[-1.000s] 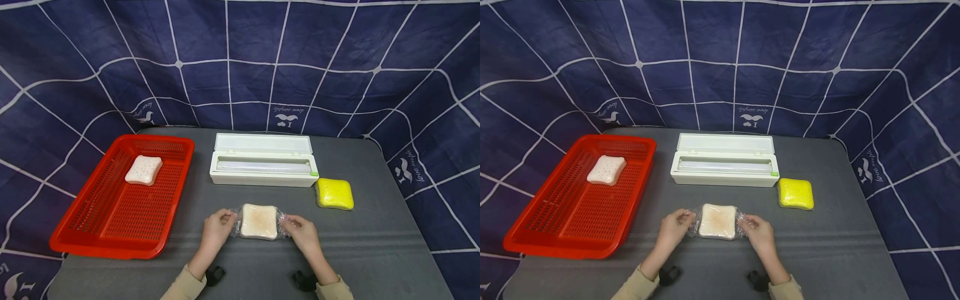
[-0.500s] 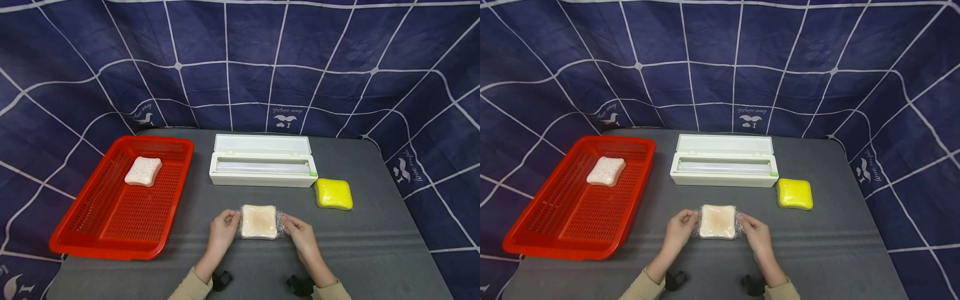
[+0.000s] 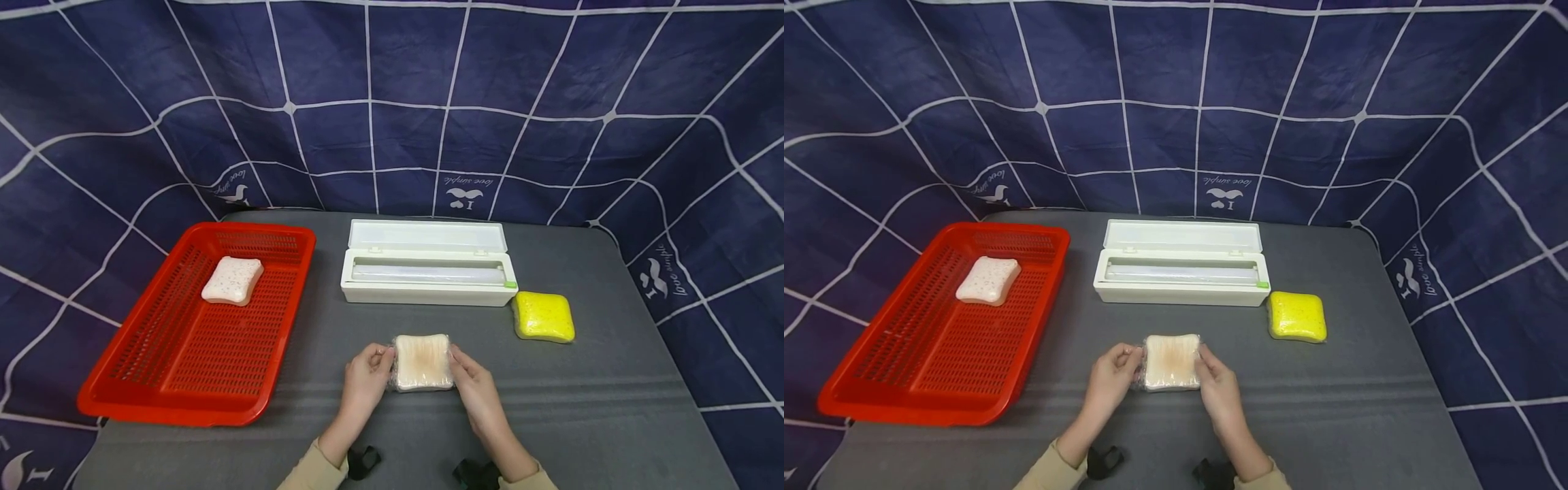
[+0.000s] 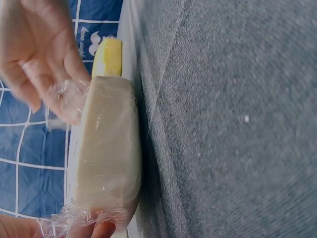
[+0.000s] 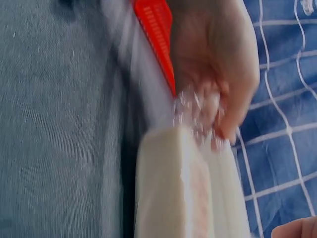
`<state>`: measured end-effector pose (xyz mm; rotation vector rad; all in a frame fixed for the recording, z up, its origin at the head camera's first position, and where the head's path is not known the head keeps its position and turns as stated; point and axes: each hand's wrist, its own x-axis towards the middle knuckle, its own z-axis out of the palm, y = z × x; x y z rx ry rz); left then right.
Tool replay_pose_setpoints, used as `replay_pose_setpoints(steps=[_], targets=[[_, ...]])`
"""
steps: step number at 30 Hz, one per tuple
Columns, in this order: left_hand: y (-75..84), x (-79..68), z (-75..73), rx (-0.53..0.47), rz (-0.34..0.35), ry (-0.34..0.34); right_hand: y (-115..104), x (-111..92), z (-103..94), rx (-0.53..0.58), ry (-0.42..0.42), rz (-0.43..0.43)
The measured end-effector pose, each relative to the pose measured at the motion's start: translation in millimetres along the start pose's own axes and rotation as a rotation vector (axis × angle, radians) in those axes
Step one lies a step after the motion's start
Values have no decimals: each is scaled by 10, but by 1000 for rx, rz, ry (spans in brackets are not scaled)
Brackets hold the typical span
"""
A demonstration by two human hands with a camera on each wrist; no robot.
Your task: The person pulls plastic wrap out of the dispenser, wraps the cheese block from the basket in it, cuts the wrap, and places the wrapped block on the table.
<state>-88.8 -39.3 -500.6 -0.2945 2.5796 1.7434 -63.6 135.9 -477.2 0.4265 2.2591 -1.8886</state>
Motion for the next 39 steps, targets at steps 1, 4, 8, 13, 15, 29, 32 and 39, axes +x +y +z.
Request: replay_pose_setpoints(steps=[1,4,8,13,15,29,32,39], targets=[[1,-4,1,1,0,-1,-5,-15,38,-37,-8,-21],[-5,-14,4,-1,11,-4,20,-64,192,-205,-23,-120],[-24,-12,2,-6,31,-2,136,-112,417,-516,17,-309],[-36,-3,-8,-9,24,-12,272,-123,559,-807,120,-512],[-37,-2,-10,-9,26,-16,297,-125,579,-868,143,-554],[41,9,-177,138,102,-3,101,-38,127,-520,148,-367],[77,19,-228,81,95,-15,86,38,-26,-414,80,-233],[114,41,-223,-18,42,-44,198,106,-78,-217,-120,-136]])
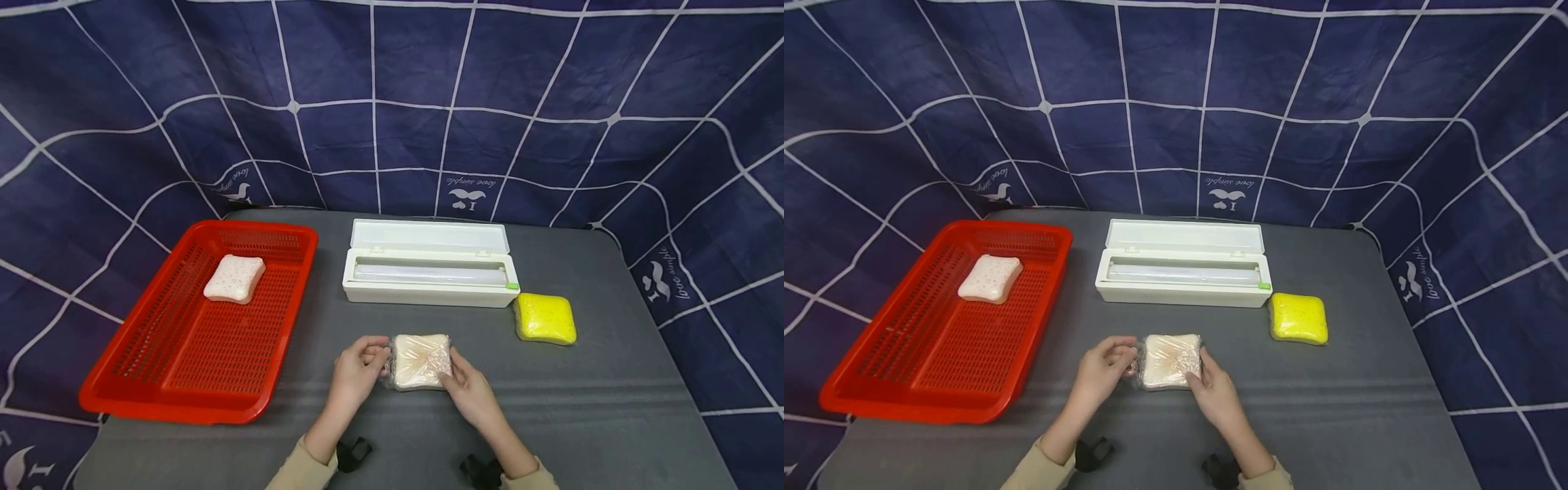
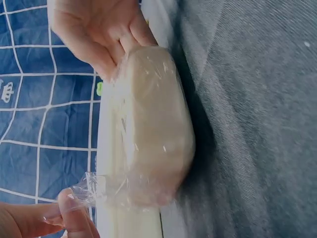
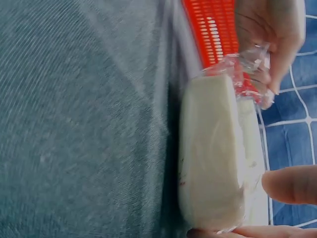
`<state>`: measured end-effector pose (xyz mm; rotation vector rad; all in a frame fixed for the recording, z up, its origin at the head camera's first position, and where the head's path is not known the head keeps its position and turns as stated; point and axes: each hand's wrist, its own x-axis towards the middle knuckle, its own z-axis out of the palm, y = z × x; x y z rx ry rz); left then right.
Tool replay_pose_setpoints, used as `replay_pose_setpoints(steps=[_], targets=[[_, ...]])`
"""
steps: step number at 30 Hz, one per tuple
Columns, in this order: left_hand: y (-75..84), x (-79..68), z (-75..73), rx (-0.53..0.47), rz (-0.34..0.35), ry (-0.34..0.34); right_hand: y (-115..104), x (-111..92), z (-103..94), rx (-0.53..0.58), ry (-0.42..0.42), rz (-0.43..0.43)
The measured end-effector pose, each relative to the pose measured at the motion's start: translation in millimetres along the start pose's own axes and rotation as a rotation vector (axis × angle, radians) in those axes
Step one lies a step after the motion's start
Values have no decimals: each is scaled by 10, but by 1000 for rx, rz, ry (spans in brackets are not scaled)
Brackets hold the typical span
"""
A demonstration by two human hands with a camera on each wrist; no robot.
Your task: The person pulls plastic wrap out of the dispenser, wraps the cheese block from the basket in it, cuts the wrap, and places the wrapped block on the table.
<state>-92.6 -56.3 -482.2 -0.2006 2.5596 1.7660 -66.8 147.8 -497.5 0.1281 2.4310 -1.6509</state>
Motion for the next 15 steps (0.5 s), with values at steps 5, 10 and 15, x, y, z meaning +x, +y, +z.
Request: replay_pose_setpoints(steps=[5,10,15], targets=[[40,45,78,-93,-24,-34,51,3,50,65,-10,-38],[44,86,189,-135,-33,-83,70,0,85,80,0,-40],[29,107,292,-83,-18,-81,76,-5,102,73,20,-40]])
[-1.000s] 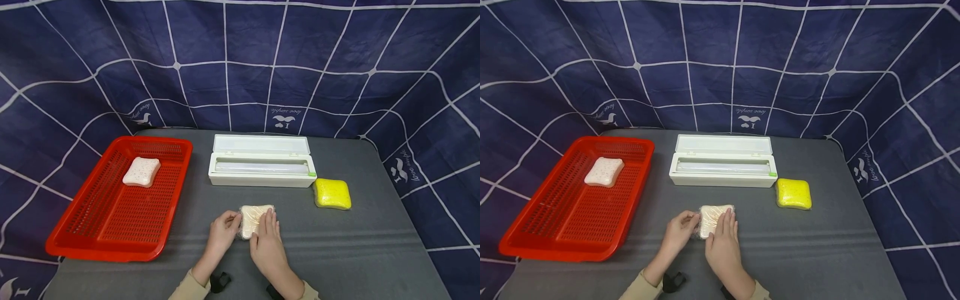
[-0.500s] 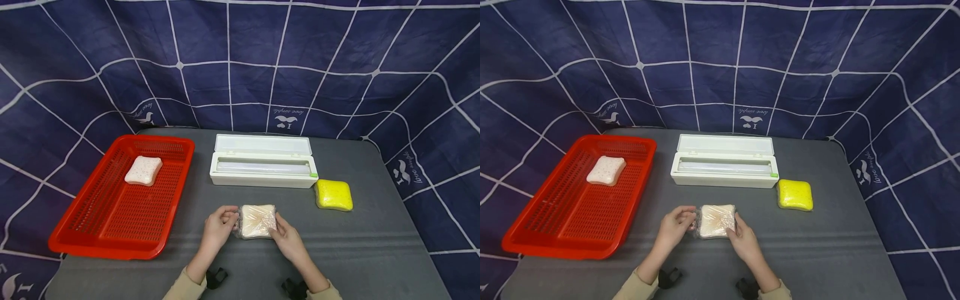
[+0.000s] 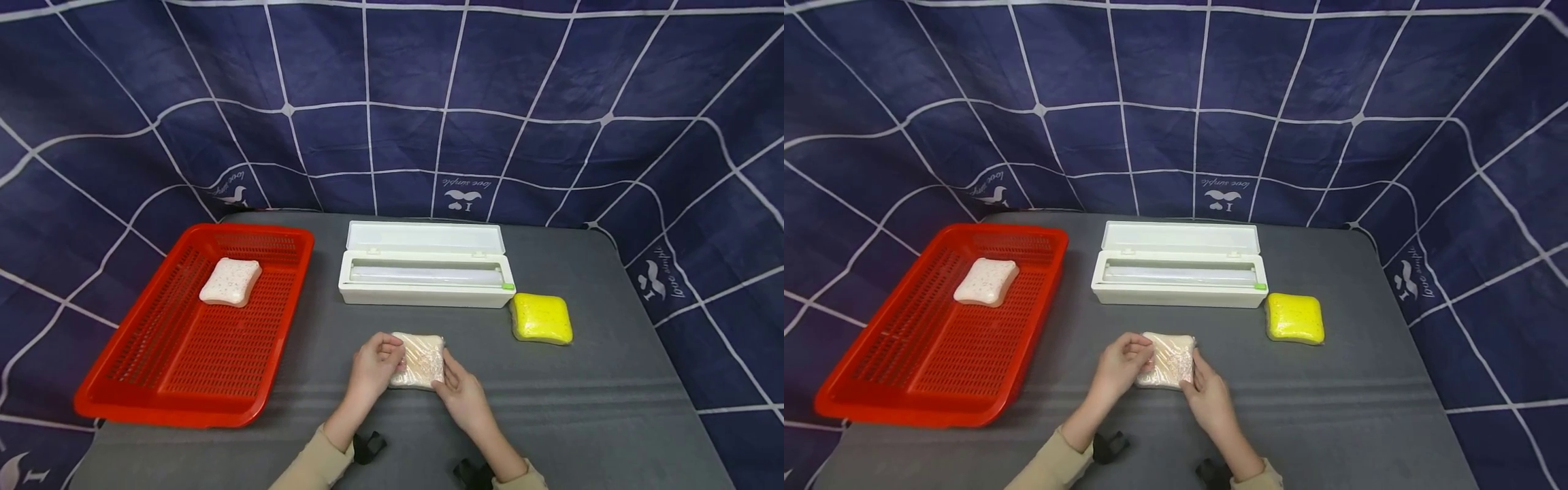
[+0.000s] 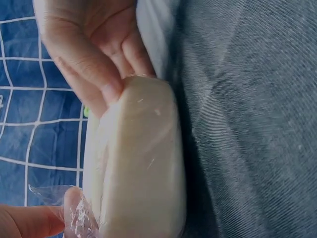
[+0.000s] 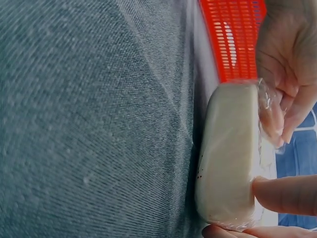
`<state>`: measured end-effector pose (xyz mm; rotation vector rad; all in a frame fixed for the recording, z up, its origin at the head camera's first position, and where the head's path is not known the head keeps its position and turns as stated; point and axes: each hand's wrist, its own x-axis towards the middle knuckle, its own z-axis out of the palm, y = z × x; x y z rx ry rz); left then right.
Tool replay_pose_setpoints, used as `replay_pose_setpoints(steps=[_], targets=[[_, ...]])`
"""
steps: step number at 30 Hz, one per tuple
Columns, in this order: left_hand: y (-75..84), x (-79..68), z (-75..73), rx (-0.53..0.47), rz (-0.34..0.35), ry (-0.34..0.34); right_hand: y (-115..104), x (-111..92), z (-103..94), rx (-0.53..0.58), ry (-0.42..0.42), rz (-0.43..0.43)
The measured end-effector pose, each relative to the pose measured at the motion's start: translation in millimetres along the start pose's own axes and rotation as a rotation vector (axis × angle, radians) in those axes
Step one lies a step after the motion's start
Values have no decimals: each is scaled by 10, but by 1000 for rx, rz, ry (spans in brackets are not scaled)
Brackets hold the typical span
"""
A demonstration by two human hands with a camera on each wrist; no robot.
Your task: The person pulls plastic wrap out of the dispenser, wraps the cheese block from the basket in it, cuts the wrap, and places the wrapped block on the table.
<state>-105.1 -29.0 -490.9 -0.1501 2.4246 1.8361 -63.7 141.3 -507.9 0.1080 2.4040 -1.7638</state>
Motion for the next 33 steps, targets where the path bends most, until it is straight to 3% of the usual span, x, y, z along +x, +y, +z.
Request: replay_pose_setpoints(steps=[4,8,16,20,26,29,33], targets=[[-2,-73,62,95,45,37,-6,-7,16,-23,17,-17],[-13,-244,153,221,165,44,-13,-14,43,-89,43,-45],[-64,-573,364,403,405,-84,9,-15,88,-134,83,-37],[-77,-648,417,438,436,-141,10,-26,94,-109,82,-22],[-106,-667,430,486,444,-170,3,-39,88,-112,75,-23],[-110,-636,390,531,472,-137,10,-36,90,-124,81,-46],[-73,-508,266,511,520,8,24,-25,90,-150,87,-78]])
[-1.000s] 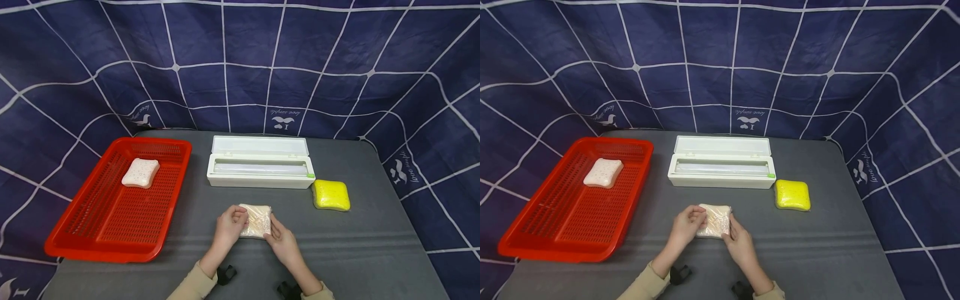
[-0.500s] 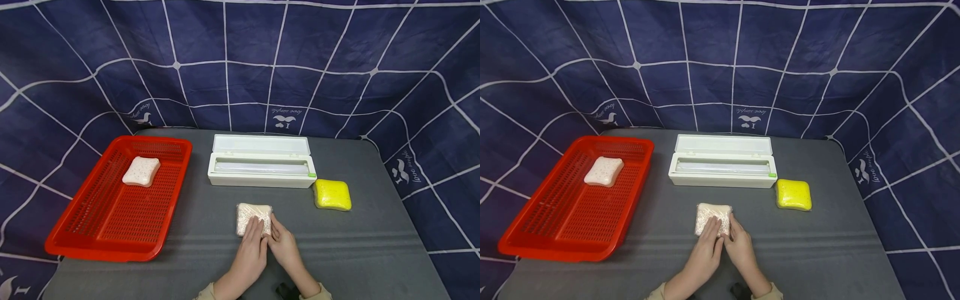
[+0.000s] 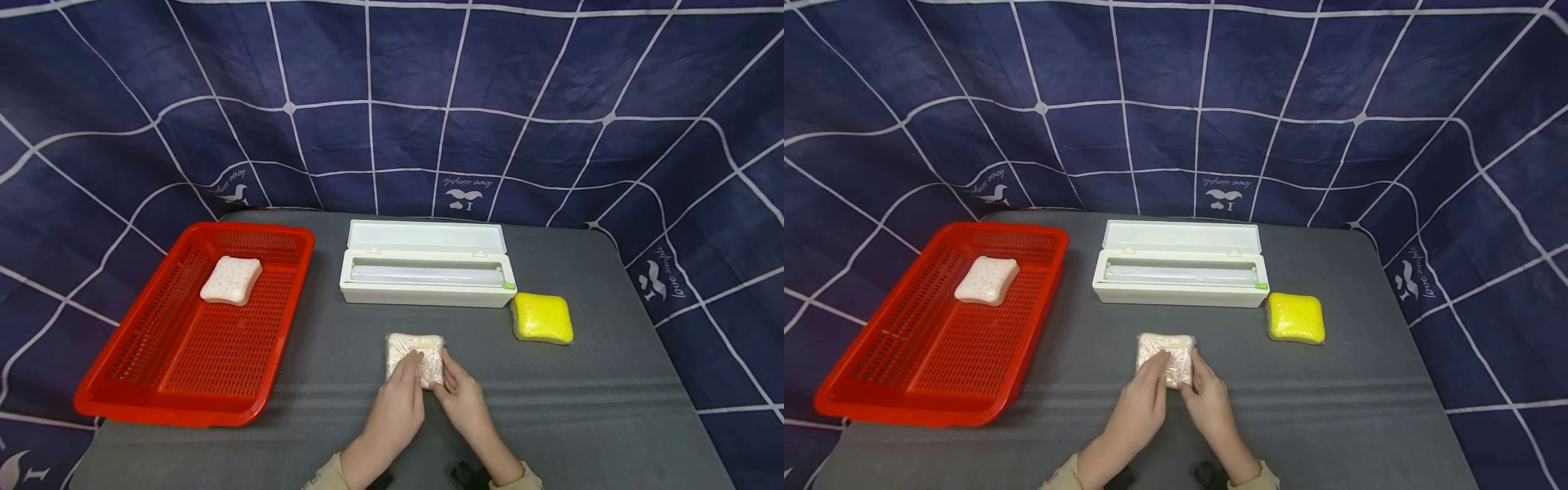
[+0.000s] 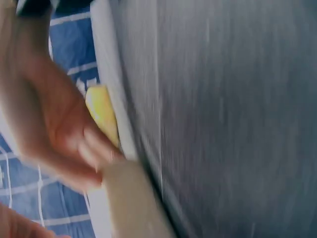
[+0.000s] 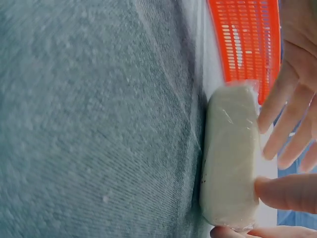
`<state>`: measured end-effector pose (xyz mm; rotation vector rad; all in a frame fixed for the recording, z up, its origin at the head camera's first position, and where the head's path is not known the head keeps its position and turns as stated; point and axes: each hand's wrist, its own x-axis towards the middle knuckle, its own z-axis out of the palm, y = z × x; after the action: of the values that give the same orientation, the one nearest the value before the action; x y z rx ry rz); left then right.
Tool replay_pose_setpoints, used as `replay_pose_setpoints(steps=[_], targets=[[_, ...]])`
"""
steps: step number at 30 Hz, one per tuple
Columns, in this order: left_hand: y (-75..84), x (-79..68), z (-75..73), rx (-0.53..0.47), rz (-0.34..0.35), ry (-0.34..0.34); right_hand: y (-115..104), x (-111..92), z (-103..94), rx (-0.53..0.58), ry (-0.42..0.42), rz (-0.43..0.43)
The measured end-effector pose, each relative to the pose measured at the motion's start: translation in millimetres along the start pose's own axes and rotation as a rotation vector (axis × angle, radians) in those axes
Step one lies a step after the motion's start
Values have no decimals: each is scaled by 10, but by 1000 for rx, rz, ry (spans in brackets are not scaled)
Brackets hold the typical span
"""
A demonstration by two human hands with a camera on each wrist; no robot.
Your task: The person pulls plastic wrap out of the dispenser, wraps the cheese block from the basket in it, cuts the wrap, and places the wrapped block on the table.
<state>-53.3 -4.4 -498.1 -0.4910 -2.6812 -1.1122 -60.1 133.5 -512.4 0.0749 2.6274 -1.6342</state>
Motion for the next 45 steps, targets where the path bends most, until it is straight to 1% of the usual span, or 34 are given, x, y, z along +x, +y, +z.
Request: replay_pose_setpoints(steps=[1,3,5,6,8,10,12,13,16,19,22,26,29,31,35,38,42,45], targets=[[-28,41,-43,-24,-19,36,2,4,0,-2,0,-3],[-94,122,-130,-80,-80,94,2,11,-5,7,-4,0],[-175,199,-222,-134,-169,122,0,19,-16,26,-14,15],[-221,236,-264,-149,-218,123,-3,22,-23,36,-19,26],[-321,307,-330,-177,-324,94,-17,33,-48,63,-36,46],[-426,370,-367,-183,-411,35,-33,50,-80,100,-53,80],[-516,420,-377,-193,-474,-38,-50,74,-111,129,-53,121],[-553,443,-373,-199,-494,-70,-58,91,-123,121,-44,136],[-629,498,-345,-206,-508,-147,-71,158,-140,58,1,165],[-655,538,-307,-203,-497,-194,-64,250,-122,-28,34,177],[-652,557,-281,-198,-486,-210,-44,330,-81,-52,22,188],[-648,576,-259,-191,-475,-211,-33,382,-27,-106,12,166],[-660,584,-257,-205,-485,-227,-47,385,-25,-135,14,145],[-673,584,-253,-219,-501,-241,-57,372,-46,-126,3,150],[-675,583,-256,-266,-551,-255,-60,322,-112,-63,-29,179],[-679,580,-258,-272,-552,-260,-56,287,-149,-34,-43,183],[-699,569,-264,-248,-527,-268,-40,264,-152,-39,-53,162],[-708,560,-270,-245,-528,-274,-31,263,-141,-43,-58,153]])
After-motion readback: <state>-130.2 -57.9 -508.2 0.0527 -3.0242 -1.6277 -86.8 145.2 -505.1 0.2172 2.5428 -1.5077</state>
